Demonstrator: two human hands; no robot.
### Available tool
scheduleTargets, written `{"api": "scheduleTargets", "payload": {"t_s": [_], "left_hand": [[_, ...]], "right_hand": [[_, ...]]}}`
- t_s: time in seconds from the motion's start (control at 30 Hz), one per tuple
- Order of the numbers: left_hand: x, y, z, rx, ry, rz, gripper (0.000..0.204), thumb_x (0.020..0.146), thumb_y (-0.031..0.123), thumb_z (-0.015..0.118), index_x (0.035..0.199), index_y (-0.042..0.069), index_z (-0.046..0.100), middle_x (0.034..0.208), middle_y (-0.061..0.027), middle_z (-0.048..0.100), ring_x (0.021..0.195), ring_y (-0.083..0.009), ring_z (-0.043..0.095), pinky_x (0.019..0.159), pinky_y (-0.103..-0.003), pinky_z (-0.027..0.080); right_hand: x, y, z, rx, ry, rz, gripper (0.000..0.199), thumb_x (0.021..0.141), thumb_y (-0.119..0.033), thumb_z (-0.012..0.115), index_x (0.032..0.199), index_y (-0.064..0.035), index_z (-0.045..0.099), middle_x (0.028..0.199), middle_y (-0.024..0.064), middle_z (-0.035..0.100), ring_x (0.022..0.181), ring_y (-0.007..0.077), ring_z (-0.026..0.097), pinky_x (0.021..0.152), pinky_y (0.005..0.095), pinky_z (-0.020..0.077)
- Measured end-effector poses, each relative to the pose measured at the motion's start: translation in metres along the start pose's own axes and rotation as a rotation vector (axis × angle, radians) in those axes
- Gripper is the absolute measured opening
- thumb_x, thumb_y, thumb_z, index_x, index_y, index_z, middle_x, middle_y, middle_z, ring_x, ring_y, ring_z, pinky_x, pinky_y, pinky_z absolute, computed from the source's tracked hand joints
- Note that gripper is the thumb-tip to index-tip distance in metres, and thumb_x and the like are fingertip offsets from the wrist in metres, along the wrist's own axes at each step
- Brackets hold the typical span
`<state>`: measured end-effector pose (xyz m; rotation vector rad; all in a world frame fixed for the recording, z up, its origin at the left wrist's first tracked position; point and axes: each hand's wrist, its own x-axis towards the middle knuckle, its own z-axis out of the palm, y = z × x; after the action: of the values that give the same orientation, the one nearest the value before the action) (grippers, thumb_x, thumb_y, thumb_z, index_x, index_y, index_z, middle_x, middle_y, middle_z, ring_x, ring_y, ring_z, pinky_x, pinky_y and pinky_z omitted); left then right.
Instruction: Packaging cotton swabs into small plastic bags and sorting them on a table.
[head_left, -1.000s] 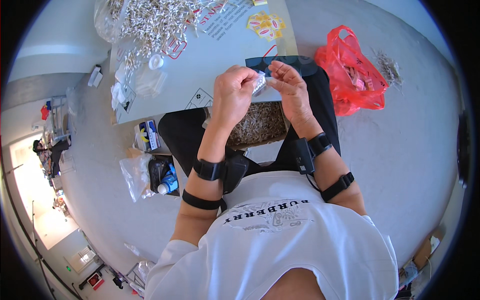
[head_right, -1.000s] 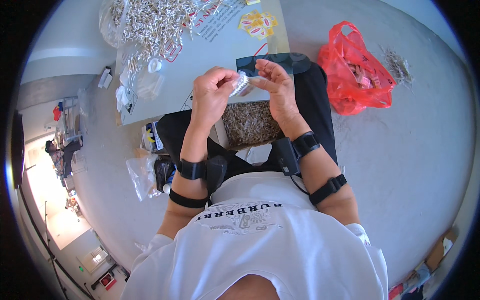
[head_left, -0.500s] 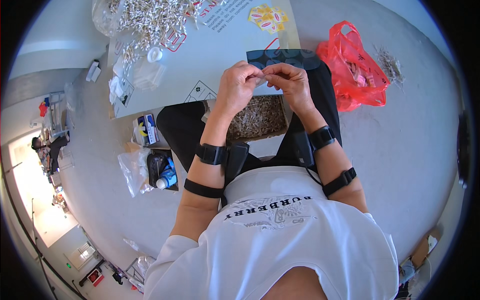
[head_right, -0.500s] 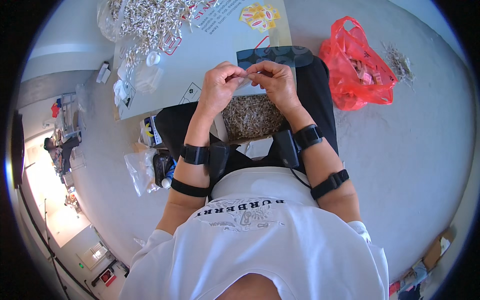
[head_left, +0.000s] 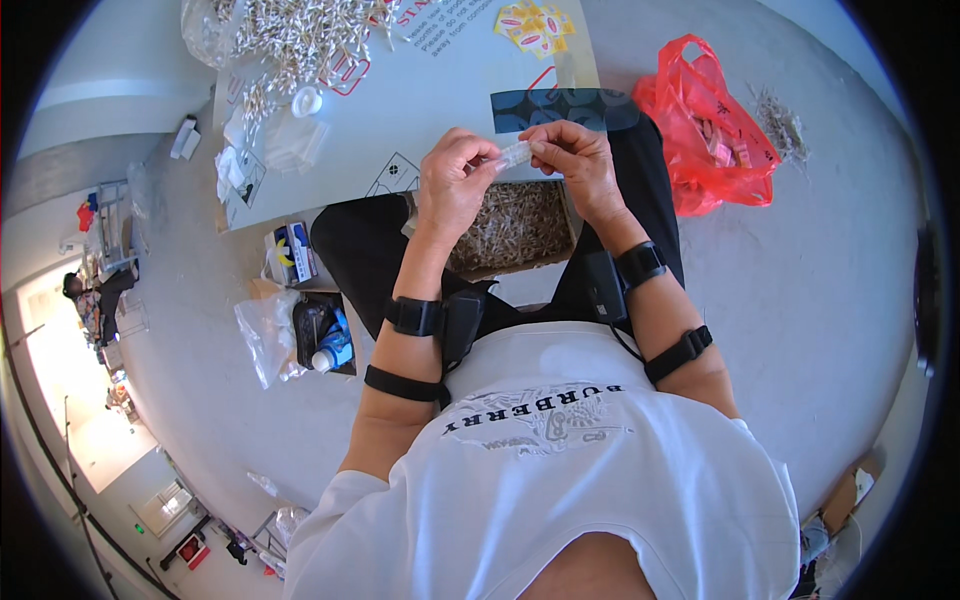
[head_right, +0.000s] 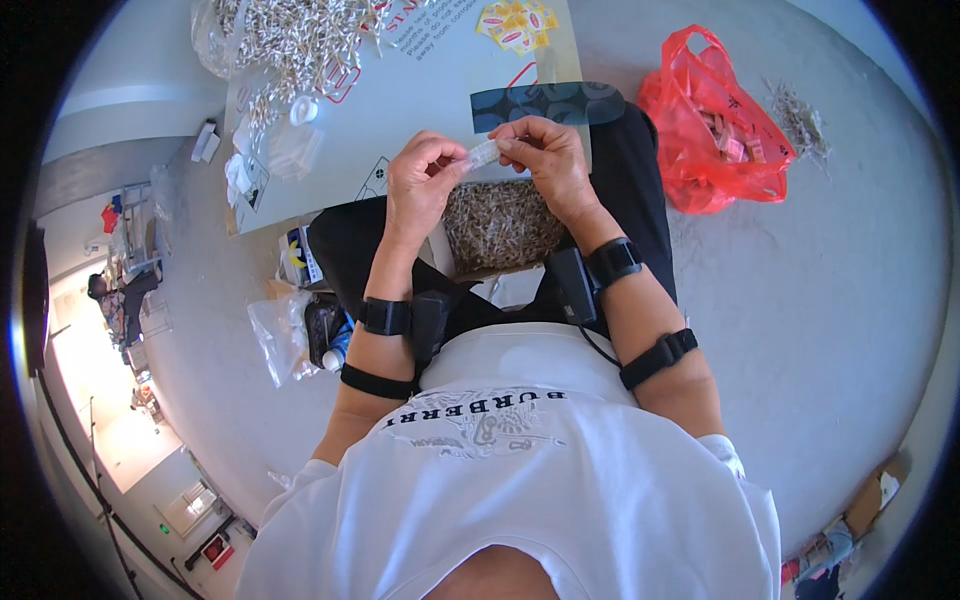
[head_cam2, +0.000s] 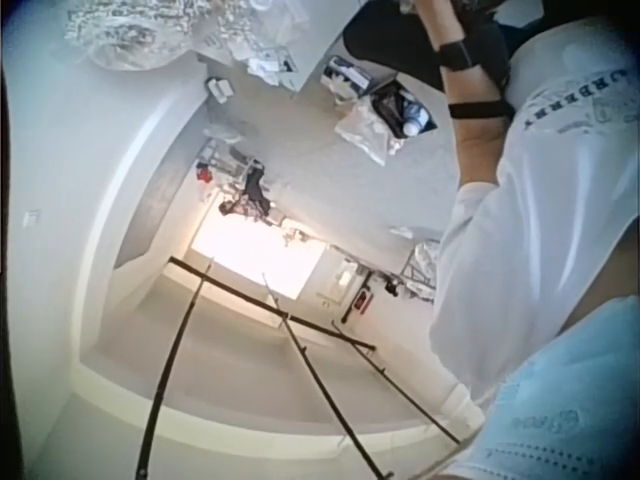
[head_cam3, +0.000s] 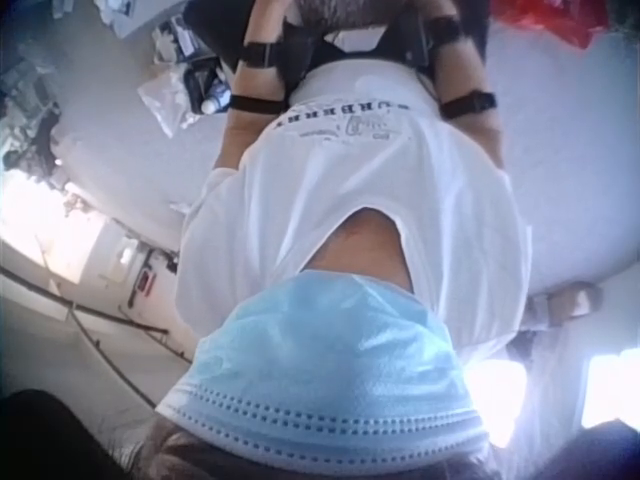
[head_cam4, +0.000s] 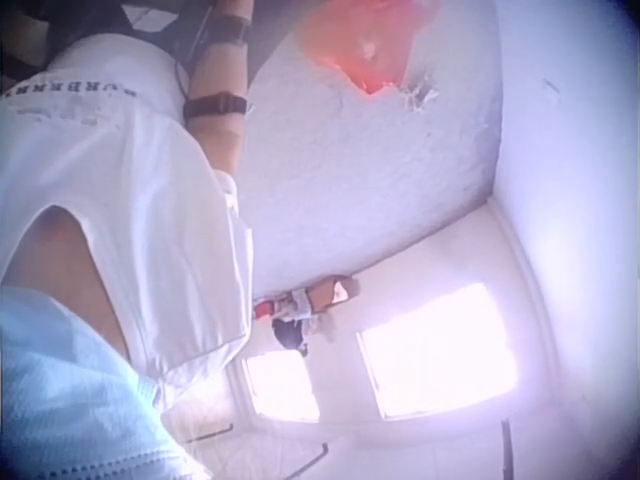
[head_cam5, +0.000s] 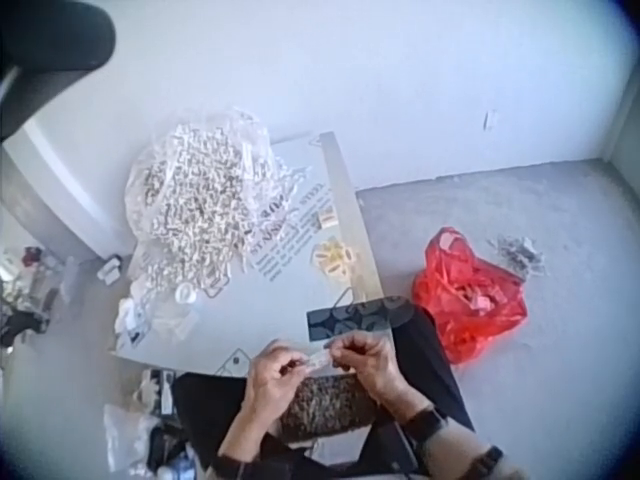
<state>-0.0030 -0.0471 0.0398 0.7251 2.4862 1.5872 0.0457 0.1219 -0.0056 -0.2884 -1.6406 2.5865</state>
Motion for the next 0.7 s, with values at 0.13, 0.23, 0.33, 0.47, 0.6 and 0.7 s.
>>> {"api": "scheduleTargets", "payload": {"t_s": [0.13,0.23,0.33,0.47,0.6,0.7], "left_hand": [[0.0,-0.002,0.004,0.037,0.021,0.03,0.015,0.068,-0.005,0.069,0.079,0.002,0.061,0.075,-0.0049,0.055,0.064,-0.0153,0.055,0.056,-0.026,0.045],[0.001,0.001,0.006,0.067,0.02,0.046,0.014,0.068,-0.006,0.068,0.077,0.001,0.058,0.074,-0.0054,0.054,0.063,-0.0169,0.054,0.055,-0.027,0.044],[0.001,0.0,0.009,0.1,0.02,0.046,0.016,0.068,-0.007,0.066,0.076,0.001,0.054,0.074,-0.007,0.053,0.065,-0.0218,0.054,0.057,-0.031,0.044],[0.001,-0.001,0.013,0.212,0.077,0.197,0.02,0.068,-0.008,0.062,0.077,0.003,0.049,0.076,-0.0087,0.052,0.072,-0.0285,0.053,0.062,-0.037,0.045],[0.002,0.004,0.013,0.318,0.072,0.287,0.02,0.068,-0.009,0.06,0.079,0.003,0.048,0.079,-0.0094,0.052,0.077,-0.031,0.054,0.065,-0.04,0.045],[0.004,0.011,0.013,0.383,0.103,0.369,0.018,0.069,-0.008,0.059,0.079,0.003,0.047,0.08,-0.0101,0.052,0.078,-0.0318,0.053,0.066,-0.041,0.046]], "right_hand": [[0.0,0.002,0.0,0.038,0.024,0.014,0.004,0.085,-0.004,0.061,0.085,-0.0025,0.065,0.092,0.005,0.065,0.066,0.0044,0.054,0.059,0.0182,0.0427],[0.0,0.003,-0.002,0.067,0.023,0.021,0.004,0.085,-0.004,0.061,0.085,-0.0027,0.065,0.093,0.005,0.065,0.067,0.0039,0.054,0.059,0.0178,0.0432],[0.001,0.004,-0.001,0.086,0.021,0.017,0.004,0.085,-0.004,0.061,0.085,-0.003,0.065,0.093,0.005,0.065,0.067,0.0039,0.054,0.059,0.018,0.0434],[0.0,0.004,-0.002,0.071,0.021,0.015,0.004,0.086,-0.004,0.061,0.086,-0.0032,0.065,0.094,0.0051,0.065,0.067,0.0038,0.055,0.06,0.0181,0.0438],[0.001,0.004,-0.005,0.116,0.018,0.027,0.004,0.086,-0.004,0.061,0.087,-0.0035,0.065,0.094,0.005,0.065,0.068,0.0043,0.055,0.061,0.0183,0.0441],[0.001,0.005,-0.004,0.16,0.008,0.026,0.008,0.086,-0.004,0.06,0.093,-0.0037,0.064,0.097,0.0053,0.064,0.07,0.0057,0.056,0.06,0.019,0.0444]]}}
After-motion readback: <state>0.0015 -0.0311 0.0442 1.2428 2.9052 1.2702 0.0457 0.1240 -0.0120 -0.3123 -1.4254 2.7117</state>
